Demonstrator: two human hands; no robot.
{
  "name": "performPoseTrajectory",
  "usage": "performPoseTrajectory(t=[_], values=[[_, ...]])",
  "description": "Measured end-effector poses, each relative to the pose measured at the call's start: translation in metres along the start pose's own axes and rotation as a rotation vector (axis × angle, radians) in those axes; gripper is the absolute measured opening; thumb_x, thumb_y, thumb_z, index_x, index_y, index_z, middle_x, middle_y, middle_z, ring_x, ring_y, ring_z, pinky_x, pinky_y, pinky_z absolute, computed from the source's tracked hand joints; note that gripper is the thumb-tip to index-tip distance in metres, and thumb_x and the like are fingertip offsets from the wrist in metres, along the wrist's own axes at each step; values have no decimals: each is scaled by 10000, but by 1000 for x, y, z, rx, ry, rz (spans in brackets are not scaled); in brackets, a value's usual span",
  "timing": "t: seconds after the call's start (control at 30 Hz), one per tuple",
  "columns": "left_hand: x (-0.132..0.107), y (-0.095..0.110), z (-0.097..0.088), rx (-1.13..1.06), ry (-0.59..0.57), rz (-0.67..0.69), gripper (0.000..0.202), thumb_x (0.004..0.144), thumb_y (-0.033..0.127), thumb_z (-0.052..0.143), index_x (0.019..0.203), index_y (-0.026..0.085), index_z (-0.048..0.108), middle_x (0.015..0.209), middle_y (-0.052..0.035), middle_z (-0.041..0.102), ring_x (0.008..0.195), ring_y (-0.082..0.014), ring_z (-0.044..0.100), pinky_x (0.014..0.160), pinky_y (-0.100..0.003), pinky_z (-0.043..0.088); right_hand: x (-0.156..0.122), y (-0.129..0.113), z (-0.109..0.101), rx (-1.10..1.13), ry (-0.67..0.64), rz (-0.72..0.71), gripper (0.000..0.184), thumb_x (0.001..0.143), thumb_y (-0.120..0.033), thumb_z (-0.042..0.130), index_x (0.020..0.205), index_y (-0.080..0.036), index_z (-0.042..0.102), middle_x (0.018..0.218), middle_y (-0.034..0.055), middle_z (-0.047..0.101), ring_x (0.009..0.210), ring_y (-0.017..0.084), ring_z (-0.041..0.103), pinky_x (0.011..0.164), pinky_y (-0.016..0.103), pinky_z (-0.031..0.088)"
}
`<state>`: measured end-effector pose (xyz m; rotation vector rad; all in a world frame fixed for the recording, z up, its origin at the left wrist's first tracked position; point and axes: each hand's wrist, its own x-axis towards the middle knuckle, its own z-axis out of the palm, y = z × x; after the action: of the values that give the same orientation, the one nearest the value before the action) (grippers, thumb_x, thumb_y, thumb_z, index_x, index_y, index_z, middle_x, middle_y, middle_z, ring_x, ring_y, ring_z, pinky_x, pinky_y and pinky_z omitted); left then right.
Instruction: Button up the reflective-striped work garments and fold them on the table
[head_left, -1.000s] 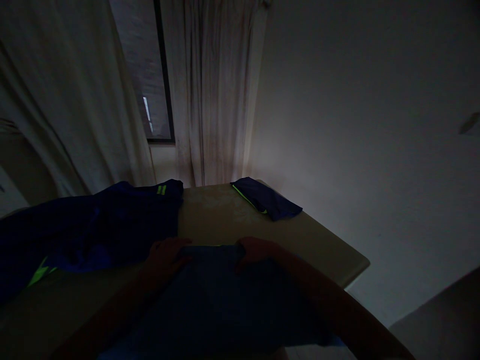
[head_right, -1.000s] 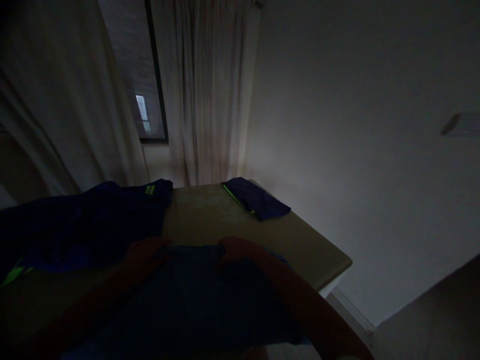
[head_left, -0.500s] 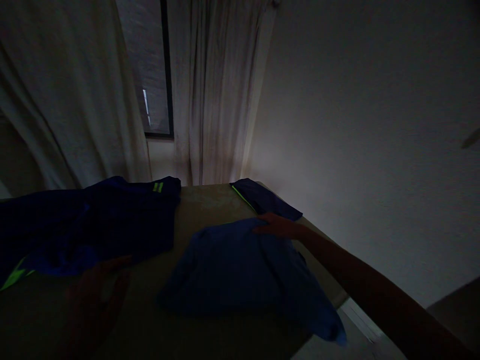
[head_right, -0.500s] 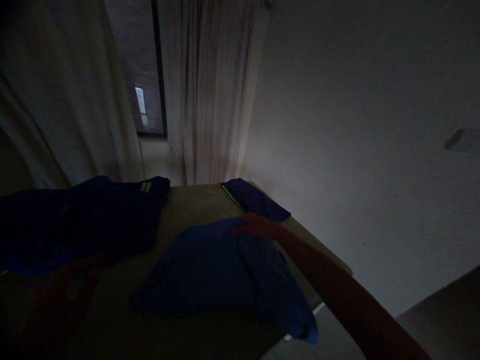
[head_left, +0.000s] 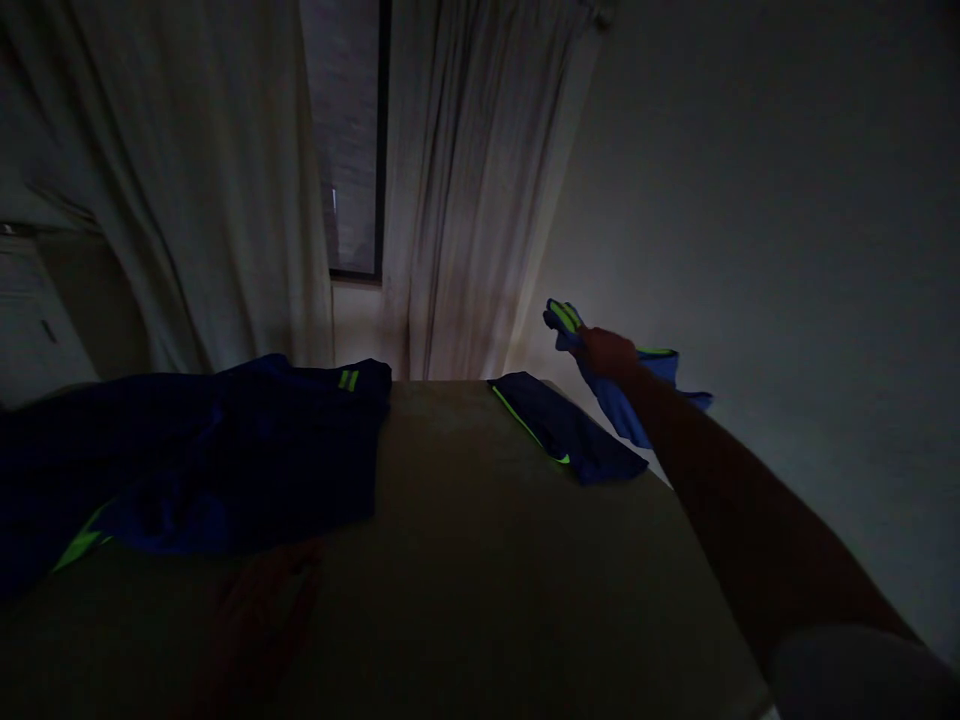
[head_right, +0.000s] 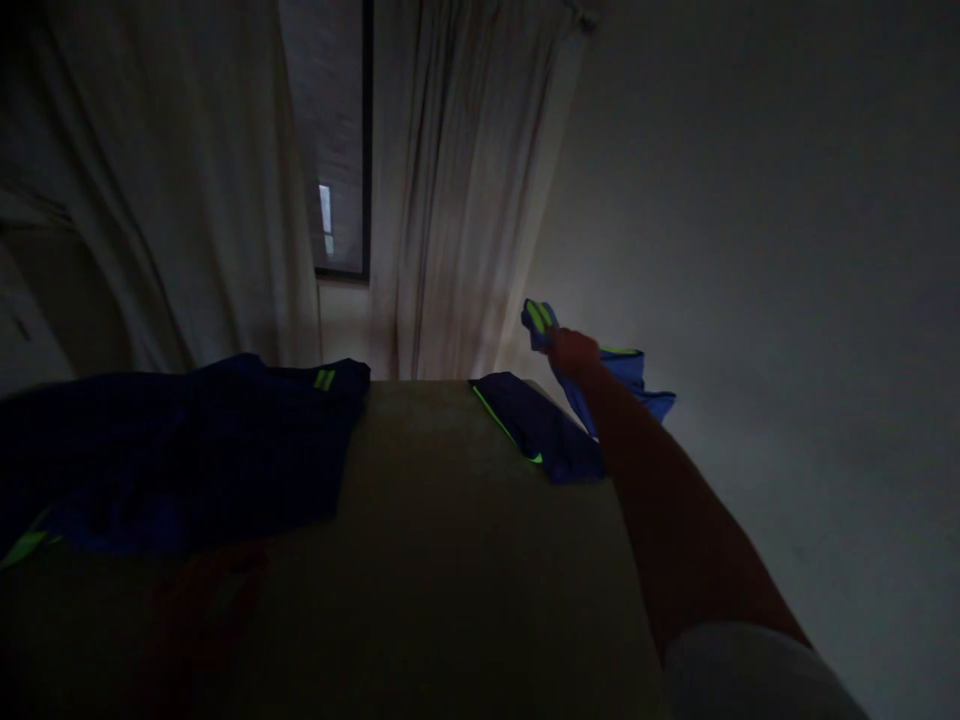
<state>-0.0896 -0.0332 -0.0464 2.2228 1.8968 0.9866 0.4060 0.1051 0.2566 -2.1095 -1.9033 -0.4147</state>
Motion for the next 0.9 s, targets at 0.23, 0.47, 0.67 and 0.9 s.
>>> performPoseTrajectory(t=[0.23,0.47,0.67,0.9], values=[[2,-20,21,-22,-164,-14,446,955,489,405,1224,302,709,1197,-93,750,1133,-339,678,1045,-555,448,-159,-145,178,232,-399,-445,417,953,-490,630,1357,-388,650,1445,-10,636,1324,269,589,1139,382,449],[7,-13,19,-2,-139,45,460,1002,434,335,1262,286,685,1291,-91,705,1217,-291,631,1089,-488,452,-223,-152,225,542,-360,-412,488,993,-537,469,1472,-459,518,1514,-38,571,1406,278,510,1190,503,393],[50,7,4,251,-180,88,639,951,413,488,1560,231,427,1645,-146,388,1487,-365,373,1159,-598,318,-217,-149,219,663,-309,-458,405,999,-381,541,1361,-230,641,1453,99,614,1352,245,546,1180,430,385],[89,15,-9,279,-335,-37,425,997,208,354,1222,209,714,1385,-147,668,1327,-362,564,1171,-618,224,-220,-148,219,728,-314,-454,388,998,-395,552,1344,-245,647,1441,108,615,1352,260,543,1174,441,389]])
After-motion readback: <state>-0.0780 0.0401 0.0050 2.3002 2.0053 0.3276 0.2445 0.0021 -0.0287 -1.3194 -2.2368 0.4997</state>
